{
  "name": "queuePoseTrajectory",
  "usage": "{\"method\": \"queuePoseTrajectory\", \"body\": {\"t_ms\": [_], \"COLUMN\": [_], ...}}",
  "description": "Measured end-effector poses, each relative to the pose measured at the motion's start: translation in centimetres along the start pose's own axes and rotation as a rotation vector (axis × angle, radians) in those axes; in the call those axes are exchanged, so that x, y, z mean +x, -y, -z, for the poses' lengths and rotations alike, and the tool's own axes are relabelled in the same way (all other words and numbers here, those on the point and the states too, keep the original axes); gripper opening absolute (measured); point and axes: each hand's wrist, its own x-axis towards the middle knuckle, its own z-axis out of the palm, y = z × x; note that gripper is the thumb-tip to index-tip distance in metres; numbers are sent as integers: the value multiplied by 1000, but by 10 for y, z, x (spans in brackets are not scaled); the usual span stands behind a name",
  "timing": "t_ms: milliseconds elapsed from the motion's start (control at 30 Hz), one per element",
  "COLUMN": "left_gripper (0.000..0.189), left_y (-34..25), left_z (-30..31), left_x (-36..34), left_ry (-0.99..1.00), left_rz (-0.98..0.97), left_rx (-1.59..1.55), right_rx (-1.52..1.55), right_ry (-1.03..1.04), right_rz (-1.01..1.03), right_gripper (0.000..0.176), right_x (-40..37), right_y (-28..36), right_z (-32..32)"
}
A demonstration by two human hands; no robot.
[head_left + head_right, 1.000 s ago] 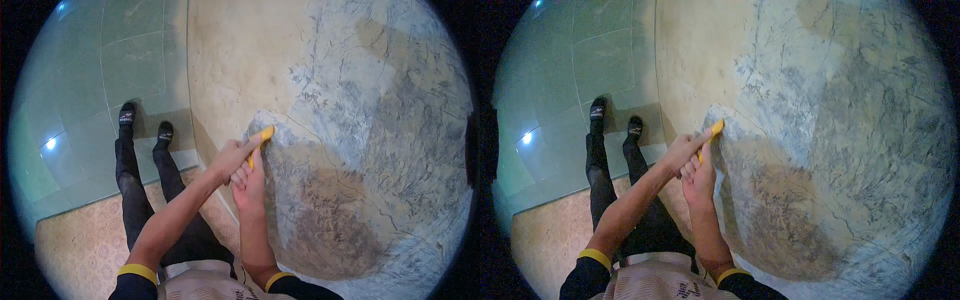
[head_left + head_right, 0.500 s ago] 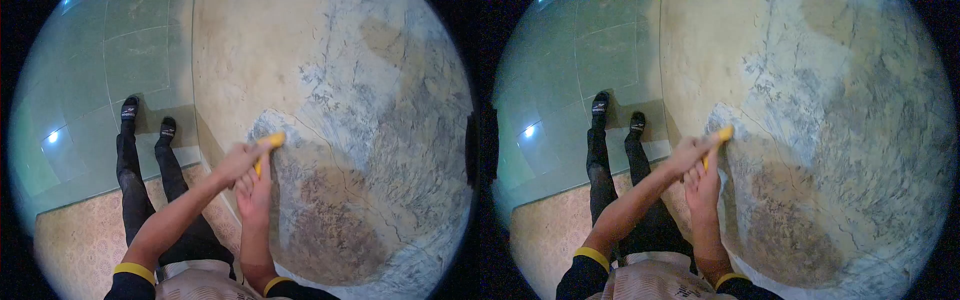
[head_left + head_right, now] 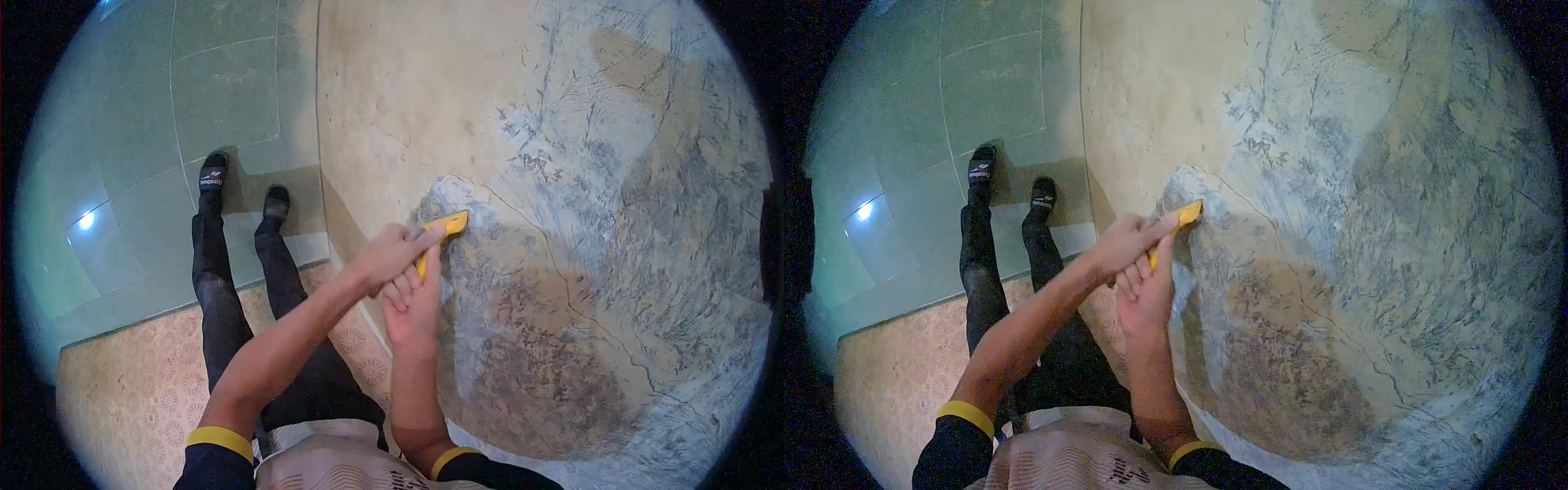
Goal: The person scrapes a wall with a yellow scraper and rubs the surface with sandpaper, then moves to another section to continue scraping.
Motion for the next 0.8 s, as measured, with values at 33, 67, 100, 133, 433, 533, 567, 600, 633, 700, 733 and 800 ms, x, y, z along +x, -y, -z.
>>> {"method": "queuePoseTrajectory", "body": {"t_ms": [33,67,100,133,433,533,567,600,633,700,733,800], "left_gripper": [62,64,64,61,59,62,63,63,63,62,62,61], "left_y": [5,7,7,4,6,10,5,4,-2,-6,1,15], "left_z": [-11,-17,-17,-16,-25,-16,-8,-8,-6,-14,-18,-22], "left_x": [-2,-3,-2,0,6,14,15,11,8,0,4,17], "left_ry": [1,4,3,-22,-58,-104,-129,-130,-82,-52,-58,-105], "left_rz": [-1,-1,-5,-28,-208,-129,-82,-84,-58,-52,-48,-175], "left_rx": [-33,-67,-72,-87,8,-105,-171,-169,-118,-4,-7,114], "right_rx": [-49,-51,-60,-70,0,-27,52,127,132,142,160,166], "right_ry": [41,43,16,-8,94,173,120,72,-4,72,130,103], "right_rz": [-26,-24,-30,-38,19,-75,-97,-121,-89,-54,-13,-56], "right_gripper": [29,29,28,28,27,26,27,29,29,27,26,24], "right_x": [-8,-13,-18,-17,-16,-4,12,20,13,-13,-24,-24], "right_y": [8,13,17,20,19,25,21,17,13,17,20,26], "right_z": [4,5,6,7,2,10,4,-2,-8,-6,-2,-2]}}
